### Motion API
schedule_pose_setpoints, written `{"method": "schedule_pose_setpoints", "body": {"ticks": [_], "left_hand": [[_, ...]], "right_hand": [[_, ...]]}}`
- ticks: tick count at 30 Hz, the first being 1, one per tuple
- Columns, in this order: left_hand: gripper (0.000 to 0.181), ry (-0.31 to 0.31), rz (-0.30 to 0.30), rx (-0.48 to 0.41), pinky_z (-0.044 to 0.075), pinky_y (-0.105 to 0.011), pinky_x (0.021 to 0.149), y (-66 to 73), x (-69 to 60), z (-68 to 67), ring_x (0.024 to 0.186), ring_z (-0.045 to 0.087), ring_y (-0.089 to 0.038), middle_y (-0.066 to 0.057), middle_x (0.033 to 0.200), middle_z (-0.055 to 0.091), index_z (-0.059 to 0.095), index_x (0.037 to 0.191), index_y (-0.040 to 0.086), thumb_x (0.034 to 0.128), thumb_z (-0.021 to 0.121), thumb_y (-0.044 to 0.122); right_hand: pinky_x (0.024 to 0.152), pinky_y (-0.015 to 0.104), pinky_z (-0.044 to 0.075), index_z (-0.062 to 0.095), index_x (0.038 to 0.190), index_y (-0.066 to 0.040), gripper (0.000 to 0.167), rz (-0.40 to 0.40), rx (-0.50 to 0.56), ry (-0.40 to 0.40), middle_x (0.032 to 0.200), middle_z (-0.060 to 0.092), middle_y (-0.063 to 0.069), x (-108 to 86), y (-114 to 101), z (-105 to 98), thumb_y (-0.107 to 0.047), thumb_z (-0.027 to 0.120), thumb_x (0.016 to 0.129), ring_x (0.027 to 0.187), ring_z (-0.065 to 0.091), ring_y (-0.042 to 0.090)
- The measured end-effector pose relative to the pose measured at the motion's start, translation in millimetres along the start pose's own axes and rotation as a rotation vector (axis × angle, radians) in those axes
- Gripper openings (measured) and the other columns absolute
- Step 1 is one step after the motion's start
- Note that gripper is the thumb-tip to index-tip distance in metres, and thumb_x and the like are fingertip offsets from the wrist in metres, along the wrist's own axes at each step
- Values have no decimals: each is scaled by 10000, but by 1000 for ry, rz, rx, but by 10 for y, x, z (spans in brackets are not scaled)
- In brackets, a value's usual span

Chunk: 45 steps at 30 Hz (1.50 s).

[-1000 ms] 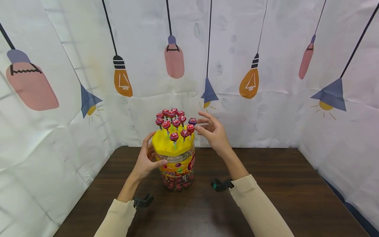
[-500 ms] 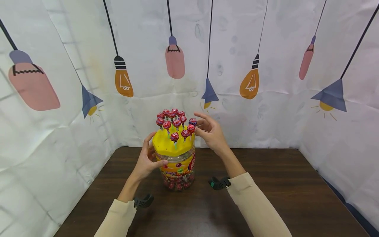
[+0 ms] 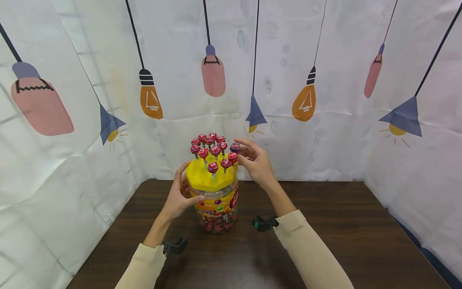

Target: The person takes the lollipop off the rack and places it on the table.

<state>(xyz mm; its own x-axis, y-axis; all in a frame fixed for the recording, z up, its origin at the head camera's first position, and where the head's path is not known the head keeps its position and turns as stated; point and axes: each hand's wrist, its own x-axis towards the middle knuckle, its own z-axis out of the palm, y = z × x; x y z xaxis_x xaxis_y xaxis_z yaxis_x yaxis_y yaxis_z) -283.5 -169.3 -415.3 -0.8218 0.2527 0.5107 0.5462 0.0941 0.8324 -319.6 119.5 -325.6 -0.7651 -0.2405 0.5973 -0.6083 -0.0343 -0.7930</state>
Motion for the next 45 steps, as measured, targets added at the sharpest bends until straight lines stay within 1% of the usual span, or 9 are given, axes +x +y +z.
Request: {"method": "schedule_pose_setpoints", "body": {"ticks": [9,11,16,20,28,30,36,41,45], "left_hand": [[1032,4,-11,1,499,-394,1043,34,-8,4,1267,572,-190,-46,1563,452,190,1612,358,840,857,206],[1031,3,-13,1,498,-387,1045,34,-9,5,1267,571,-187,-50,1563,451,188,1612,357,842,856,205],[1030,3,-12,0,493,-384,1056,29,-10,4,1274,569,-185,-46,1563,450,186,1612,361,845,851,188],[1027,2,-1,2,490,-399,1057,14,-6,2,1270,570,-189,-53,1559,456,184,1615,352,850,846,179],[1029,0,1,-1,469,-467,1072,18,-10,7,1271,572,-194,-48,1554,464,187,1613,360,844,856,218],[1028,0,0,1,467,-475,1075,19,-10,3,1272,573,-194,-45,1551,466,187,1612,364,844,857,231],[1017,0,-1,-2,458,-512,1071,21,-9,-5,1268,571,-208,-56,1555,462,192,1611,355,849,852,231],[1020,-4,7,-8,467,-515,1061,10,-1,-2,1267,570,-212,-55,1554,464,194,1613,339,847,852,191],[1026,-2,8,-4,469,-518,1065,6,1,4,1272,570,-215,-46,1559,462,193,1613,340,844,853,178]], "right_hand": [[707,251,605,587,1400,1,448,-59,27,90,971,697,-33,57,-72,33,2,672,961,800,689,108],[694,258,608,600,1395,-20,451,-70,26,98,968,701,-34,66,-88,28,6,683,952,791,685,110],[669,293,621,646,1375,-119,450,-65,47,99,963,710,-38,54,-107,5,15,685,947,792,691,113],[666,317,630,646,1377,-122,447,-49,79,102,969,714,-6,22,-84,-26,11,681,951,807,699,120],[657,352,635,642,1379,-119,444,24,96,110,959,683,55,-98,44,-159,-11,692,952,794,710,197],[653,353,635,643,1375,-115,435,49,101,105,957,680,43,-132,88,-200,-3,682,956,790,710,206],[655,343,635,635,1377,-117,422,132,126,62,956,678,-21,-220,250,-317,26,629,980,784,704,168],[665,354,638,631,1365,-123,402,201,138,28,959,660,6,-300,401,-444,5,635,984,793,690,154],[681,374,641,632,1352,-139,397,267,156,9,999,651,20,-370,561,-545,-8,653,978,814,682,150]]}}
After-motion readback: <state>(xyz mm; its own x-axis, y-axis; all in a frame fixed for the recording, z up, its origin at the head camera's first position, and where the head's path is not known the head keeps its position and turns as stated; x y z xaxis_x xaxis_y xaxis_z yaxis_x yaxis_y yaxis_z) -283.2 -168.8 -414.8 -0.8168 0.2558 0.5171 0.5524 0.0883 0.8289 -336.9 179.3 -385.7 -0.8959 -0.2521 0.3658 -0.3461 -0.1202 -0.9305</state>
